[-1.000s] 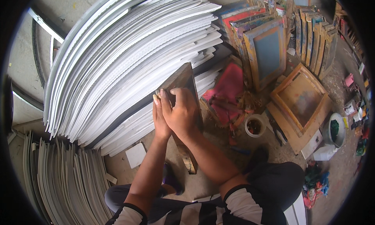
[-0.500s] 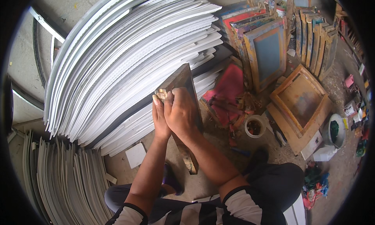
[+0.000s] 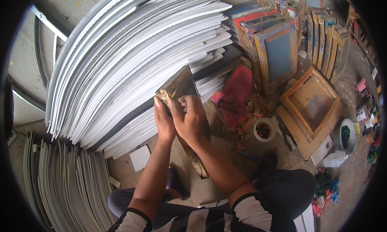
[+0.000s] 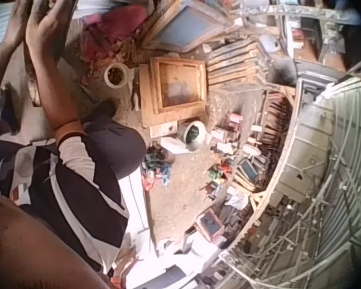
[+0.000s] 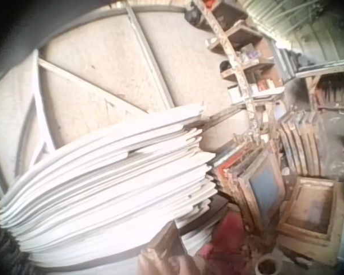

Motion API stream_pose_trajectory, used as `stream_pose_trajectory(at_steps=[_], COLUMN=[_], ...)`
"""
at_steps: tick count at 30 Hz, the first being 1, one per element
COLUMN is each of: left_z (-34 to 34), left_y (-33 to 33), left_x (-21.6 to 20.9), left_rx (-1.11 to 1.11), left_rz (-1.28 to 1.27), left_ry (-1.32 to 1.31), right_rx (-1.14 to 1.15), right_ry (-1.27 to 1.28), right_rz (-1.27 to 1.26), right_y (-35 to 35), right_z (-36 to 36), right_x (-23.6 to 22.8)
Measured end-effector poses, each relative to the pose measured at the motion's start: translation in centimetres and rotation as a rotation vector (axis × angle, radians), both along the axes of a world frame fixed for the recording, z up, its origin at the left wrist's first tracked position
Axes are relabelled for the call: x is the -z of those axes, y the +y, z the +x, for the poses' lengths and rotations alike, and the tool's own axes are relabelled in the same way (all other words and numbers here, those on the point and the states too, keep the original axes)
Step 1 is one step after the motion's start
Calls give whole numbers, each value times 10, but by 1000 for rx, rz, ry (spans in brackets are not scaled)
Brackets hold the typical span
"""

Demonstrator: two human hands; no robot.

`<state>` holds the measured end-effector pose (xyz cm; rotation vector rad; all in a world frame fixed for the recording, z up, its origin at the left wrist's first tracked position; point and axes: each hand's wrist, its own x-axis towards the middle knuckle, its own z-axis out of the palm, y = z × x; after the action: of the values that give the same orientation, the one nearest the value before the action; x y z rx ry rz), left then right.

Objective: The person sits on the floor and uses a hammer and a small metal tool to repair a wooden picture frame. They repeatedly tap the frame's corners and edges, occasionally flipping the frame to work on different sides.

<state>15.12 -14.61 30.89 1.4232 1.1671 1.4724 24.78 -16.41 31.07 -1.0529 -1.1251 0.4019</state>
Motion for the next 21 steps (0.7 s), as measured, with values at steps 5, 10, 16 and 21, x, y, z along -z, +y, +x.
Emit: stream_pose_trajectory(at_steps=[5,10,16,21], left_z=[8,5,3,-6], left_y=[-8,-2,2,4], left_x=[-6,0,-4,1], left_rx=[2,52,82,137], left_rz=[52,67,68,24], left_ry=[7,-87,-150,-123], right_rx=[117,90,67,1], right_ry=[-101,-284,-392,-620], right_rz=[224,434,450,501], right_y=[5,11,18,21], right_z=[-1,14,37,52], right_x=[-1,-5,7,-9])
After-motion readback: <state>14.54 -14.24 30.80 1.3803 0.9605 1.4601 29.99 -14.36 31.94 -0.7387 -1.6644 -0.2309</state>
